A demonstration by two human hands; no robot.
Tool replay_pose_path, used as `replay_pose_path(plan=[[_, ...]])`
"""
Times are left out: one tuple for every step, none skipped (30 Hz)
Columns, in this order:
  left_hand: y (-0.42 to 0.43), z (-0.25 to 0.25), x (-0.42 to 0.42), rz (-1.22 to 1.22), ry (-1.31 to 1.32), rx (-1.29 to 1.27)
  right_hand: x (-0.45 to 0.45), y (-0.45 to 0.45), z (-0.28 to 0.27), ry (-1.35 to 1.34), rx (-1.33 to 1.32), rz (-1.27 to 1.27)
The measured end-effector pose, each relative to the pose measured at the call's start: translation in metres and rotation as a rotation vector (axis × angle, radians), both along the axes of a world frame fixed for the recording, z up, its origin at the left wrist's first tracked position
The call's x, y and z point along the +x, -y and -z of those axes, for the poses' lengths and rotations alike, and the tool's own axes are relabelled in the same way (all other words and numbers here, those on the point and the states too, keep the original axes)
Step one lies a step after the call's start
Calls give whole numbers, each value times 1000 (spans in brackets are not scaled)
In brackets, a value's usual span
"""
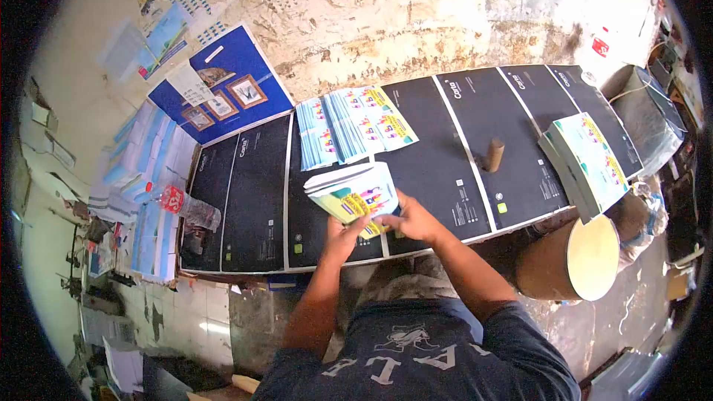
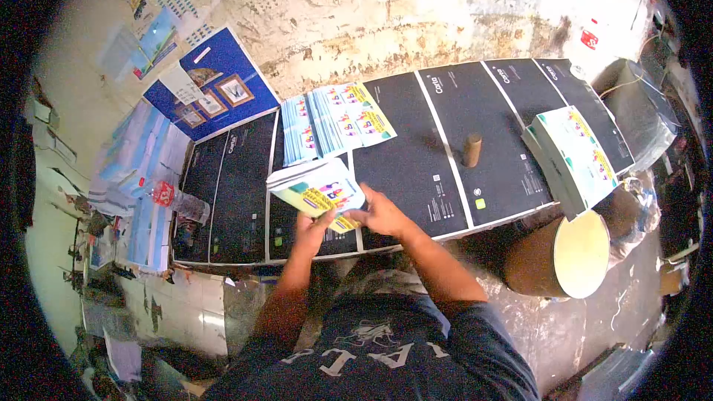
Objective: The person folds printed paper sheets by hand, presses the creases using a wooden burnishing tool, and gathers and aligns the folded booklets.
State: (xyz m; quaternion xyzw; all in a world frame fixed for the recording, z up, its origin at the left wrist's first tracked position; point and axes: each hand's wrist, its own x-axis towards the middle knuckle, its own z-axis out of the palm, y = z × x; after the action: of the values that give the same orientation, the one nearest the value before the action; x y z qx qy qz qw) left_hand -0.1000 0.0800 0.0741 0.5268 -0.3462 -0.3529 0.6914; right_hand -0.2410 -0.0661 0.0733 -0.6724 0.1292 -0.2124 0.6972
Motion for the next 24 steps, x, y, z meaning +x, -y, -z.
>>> replay_pose_path(plan=[[-4, 3, -4, -70, 66, -9, 1, 1, 10, 8, 2, 0], [-4, 2, -3, -34, 79, -17, 4, 4, 18, 56, -125, -10], [-7, 3, -4, -4, 82, -16, 3, 3, 16, 95, -244, -25], [-8, 7, -6, -26, 107, -12, 0, 4, 16, 36, -136, -69], [-10, 8, -4, -6, 80, 40, -1, 3, 15, 33, -126, -73], [-7, 7, -4, -8, 83, 18, 0, 5, 10, 26, -112, -81], [-6, 7, -5, -12, 84, -1, 0, 6, 7, 17, -95, -91], [-7, 6, -4, -15, 82, 5, -1, 5, 6, 11, -12, -111], [-9, 4, -2, -14, 99, 69, 0, 6, 7, 9, -6, -117], [-12, 4, -2, -12, 115, 135, 0, 6, 10, -21, -14, -120], [-14, 6, -6, -13, 113, 141, 0, 7, 12, -51, -25, -121], [-14, 5, -15, -154, 178, 3, 0, 6, 11, 1, -27, -114], [-12, 2, -23, -293, 243, -140, 1, 5, 12, 1, -27, -112], [-14, -2, -31, -350, 325, -181, 2, 6, 14, 18, -24, -106], [-17, 0, -37, -348, 326, -182, 4, 6, 15, 36, -17, -101], [-23, 3, -43, -433, 601, -62, 4, 9, 17, 37, -16, -100], [-27, 5, -48, -515, 875, 68, 5, 11, 19, 25, -41, -100], [-28, 6, -56, -539, 794, 67, 5, 10, 19, 9, -65, -105], [-29, 7, -54, -549, 793, 65, 5, 9, 18, 10, -71, -113], [-28, 8, -48, -572, 813, 121, 5, 9, 15, 36, -27, -114], [-31, 7, -43, -594, 829, 186, 4, 6, 11, 57, 24, -117], [-28, -1, -34, -425, 464, 180, 4, 6, 6, 56, 19, -128], [-23, 5, -16, -321, 461, 98, 5, 8, 1, 19, 87, -144], [-23, -9, -1, -186, 466, 223, 3, 8, -3, -21, 158, -157]])
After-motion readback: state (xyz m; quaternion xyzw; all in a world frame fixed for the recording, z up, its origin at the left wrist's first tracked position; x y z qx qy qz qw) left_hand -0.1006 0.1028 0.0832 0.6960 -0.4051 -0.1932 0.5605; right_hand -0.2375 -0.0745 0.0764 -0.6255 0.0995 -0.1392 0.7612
